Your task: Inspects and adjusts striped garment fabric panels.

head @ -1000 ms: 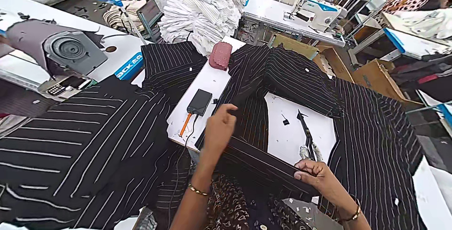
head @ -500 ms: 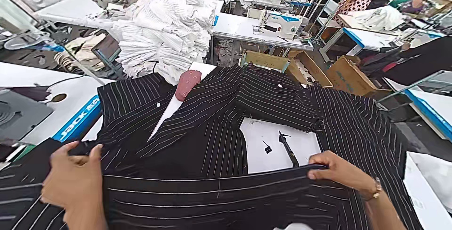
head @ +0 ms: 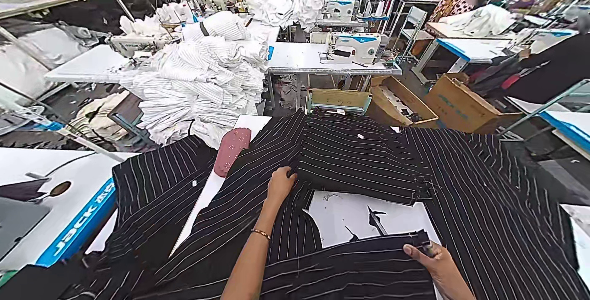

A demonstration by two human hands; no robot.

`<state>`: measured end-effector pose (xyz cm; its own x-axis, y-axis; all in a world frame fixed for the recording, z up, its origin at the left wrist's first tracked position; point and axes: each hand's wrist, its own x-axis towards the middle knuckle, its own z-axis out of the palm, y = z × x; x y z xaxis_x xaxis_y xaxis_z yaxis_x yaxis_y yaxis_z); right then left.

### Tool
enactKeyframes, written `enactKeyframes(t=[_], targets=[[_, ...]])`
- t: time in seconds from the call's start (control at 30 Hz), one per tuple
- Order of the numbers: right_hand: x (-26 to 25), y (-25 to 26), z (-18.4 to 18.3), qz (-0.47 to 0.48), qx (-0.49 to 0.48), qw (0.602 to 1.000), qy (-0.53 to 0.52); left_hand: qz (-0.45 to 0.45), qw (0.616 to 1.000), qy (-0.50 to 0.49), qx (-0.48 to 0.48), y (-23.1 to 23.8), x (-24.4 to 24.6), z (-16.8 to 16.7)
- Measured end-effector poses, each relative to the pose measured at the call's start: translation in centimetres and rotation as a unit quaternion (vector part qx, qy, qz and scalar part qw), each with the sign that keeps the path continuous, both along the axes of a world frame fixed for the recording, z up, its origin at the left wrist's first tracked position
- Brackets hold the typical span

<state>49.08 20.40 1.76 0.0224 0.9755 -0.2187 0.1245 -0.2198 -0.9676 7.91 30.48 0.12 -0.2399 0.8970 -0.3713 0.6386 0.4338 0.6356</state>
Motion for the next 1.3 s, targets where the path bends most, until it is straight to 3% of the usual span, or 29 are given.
enactKeyframes(t=[0.07,0.13,0.23,0.3,0.33,0.4,0.47,0.5,0.53,0.6,0.73,1.17,1.3], targets=[[-0.9,-1.9,0.0,-0.089,0.015,0.992,0.091,0.033,0.995,-0.05,0.082,-0.3,-0.1,3.1],[-1.2,-3.5,0.7,-0.107,0.045,0.988,0.106,0.071,0.973,-0.117,0.184,-2.9,-0.4,7.1],[-2.9,-5.3,3.5,-0.077,0.139,0.985,-0.066,0.044,0.931,-0.221,0.288,-9.7,0.2,12.8],[-4.6,-6.4,5.8,-0.004,0.226,0.959,-0.171,-0.01,0.91,-0.25,0.33,-14.2,1.3,15.0],[-5.7,-7.1,7.1,0.042,0.257,0.954,-0.147,-0.031,0.903,-0.255,0.344,-16.3,1.9,15.7],[-7.6,-9.2,10.4,0.203,0.258,0.944,0.019,-0.04,0.898,-0.252,0.358,-20.1,3.5,16.5],[-9.8,-10.6,13.5,0.401,0.262,0.861,0.171,-0.03,0.893,-0.245,0.376,-23.4,5.1,16.9],[-11.2,-11.2,14.7,0.444,0.282,0.828,0.194,-0.029,0.885,-0.252,0.391,-25.1,5.9,17.0],[-12.3,-11.9,15.5,0.437,0.312,0.826,0.174,-0.03,0.875,-0.262,0.407,-26.7,6.7,17.0],[-13.9,-13.0,15.7,0.359,0.342,0.862,0.108,-0.02,0.852,-0.288,0.438,-29.4,8.0,16.8],[-14.8,-15.2,15.6,0.297,0.28,0.908,0.097,0.005,0.82,-0.324,0.472,-32.7,9.4,15.8],[-13.3,-19.0,16.0,0.298,0.219,0.924,0.094,-0.114,0.792,-0.278,0.532,-35.3,9.6,14.6],[-13.6,-19.4,16.1,0.287,0.193,0.931,0.114,-0.07,0.795,-0.198,0.569,-35.2,10.4,14.7]])
